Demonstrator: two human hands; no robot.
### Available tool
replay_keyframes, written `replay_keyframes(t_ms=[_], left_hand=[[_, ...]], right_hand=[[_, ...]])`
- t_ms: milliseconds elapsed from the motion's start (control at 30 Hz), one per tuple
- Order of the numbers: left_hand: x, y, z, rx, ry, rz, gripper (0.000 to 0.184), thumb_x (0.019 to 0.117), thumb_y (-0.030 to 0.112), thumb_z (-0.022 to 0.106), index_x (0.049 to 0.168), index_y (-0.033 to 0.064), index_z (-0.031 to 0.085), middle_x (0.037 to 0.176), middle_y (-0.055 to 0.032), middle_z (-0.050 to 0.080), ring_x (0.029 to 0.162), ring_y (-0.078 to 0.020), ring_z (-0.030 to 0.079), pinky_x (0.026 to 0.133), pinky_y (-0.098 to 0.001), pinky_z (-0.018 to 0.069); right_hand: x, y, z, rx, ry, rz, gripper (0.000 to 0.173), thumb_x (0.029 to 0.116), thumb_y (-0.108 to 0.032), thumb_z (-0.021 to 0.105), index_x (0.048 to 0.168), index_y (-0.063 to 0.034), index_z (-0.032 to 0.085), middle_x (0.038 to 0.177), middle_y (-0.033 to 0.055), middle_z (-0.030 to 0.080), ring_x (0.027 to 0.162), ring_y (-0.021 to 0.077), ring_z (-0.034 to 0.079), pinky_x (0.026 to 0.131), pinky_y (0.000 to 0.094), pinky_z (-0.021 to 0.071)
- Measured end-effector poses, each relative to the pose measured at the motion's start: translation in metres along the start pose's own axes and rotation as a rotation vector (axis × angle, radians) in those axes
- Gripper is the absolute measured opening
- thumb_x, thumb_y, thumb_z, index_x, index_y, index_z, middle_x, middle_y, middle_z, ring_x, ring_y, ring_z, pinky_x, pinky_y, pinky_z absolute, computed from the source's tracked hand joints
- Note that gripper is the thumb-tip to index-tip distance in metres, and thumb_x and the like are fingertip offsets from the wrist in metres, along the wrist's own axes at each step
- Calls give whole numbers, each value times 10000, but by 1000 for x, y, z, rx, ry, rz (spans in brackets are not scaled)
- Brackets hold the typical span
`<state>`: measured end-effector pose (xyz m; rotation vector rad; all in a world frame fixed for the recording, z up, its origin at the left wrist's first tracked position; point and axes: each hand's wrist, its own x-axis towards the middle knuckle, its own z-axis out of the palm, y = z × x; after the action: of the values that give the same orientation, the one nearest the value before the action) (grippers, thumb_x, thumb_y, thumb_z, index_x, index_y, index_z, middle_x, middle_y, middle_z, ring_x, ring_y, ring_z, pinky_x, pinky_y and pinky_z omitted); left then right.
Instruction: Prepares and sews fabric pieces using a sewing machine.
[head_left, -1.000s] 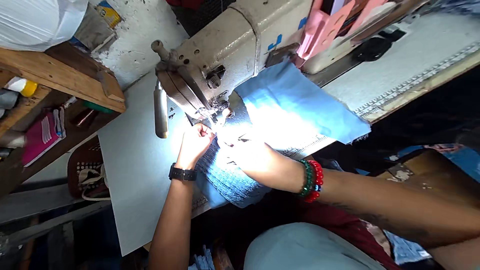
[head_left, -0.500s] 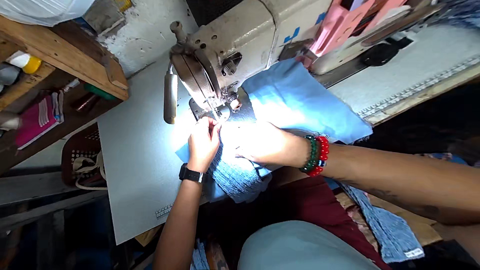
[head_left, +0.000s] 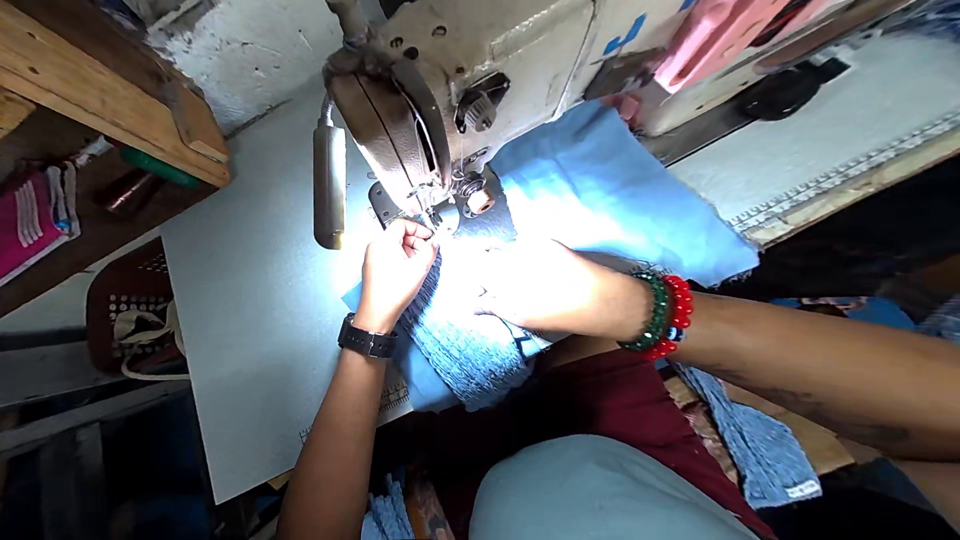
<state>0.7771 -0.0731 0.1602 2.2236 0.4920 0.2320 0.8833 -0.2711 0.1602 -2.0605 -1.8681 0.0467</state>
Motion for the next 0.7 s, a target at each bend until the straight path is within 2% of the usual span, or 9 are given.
replay_keyframes(t_ms=[100,200,333,400,467,533,600,667,700], left_hand=[[1,-7,3,-20,34,83,102,918,62,659,1012,100,674,710,-8,601,504,-86,490,447,-221,397],[6,-14,8,63,76,183,77,952,89,662,1018,94,701,841,-10,641,642,-81,569,575,-235,489],[15,-16,10,203,106,225,113,962,133,644,1024,102,733,921,-28,663,733,-110,614,651,-298,520],[17,-16,11,287,120,244,135,985,180,639,1032,111,745,953,-49,659,797,-152,637,696,-361,530],[21,-18,12,357,151,282,152,992,196,633,1024,110,753,956,-71,665,832,-191,656,710,-406,537],[22,-19,12,392,166,305,158,994,195,627,1019,101,752,947,-86,665,845,-215,664,711,-422,542],[24,-22,11,385,160,315,170,999,201,620,1020,91,748,932,-91,657,850,-224,656,732,-424,536],[26,-24,9,375,156,331,176,1004,200,609,1019,86,743,917,-89,643,842,-225,641,741,-415,522],[27,-25,9,374,155,335,179,1005,200,605,1020,82,739,917,-90,639,844,-227,637,745,-415,518]], right_hand=[[3,-2,-4,-16,-12,40,287,980,-360,581,931,-113,718,768,57,644,723,237,643,594,420,468],[5,0,-2,2,-10,55,282,984,-362,571,927,-133,726,735,43,628,689,226,629,561,415,453],[8,2,-4,21,50,83,259,969,-332,571,962,-127,729,697,36,608,608,217,608,474,396,405],[9,3,-4,-2,63,87,273,974,-316,564,1023,-109,736,798,66,667,646,236,638,479,410,434],[11,4,-5,-56,12,103,322,976,-291,561,1160,-96,739,1078,101,736,782,253,692,564,436,489],[14,4,-6,-88,-39,124,347,980,-307,566,1196,-95,735,1195,116,720,726,257,672,514,431,449],[17,6,-4,-94,-38,140,342,967,-296,567,1208,-122,734,1135,102,719,666,253,648,473,422,423],[18,6,-6,-72,-67,172,365,990,-295,552,1279,-134,706,1279,88,692,729,249,674,511,432,466],[18,5,-5,-54,-50,183,387,995,-313,546,1302,-130,693,1234,84,704,760,249,682,549,448,487]])
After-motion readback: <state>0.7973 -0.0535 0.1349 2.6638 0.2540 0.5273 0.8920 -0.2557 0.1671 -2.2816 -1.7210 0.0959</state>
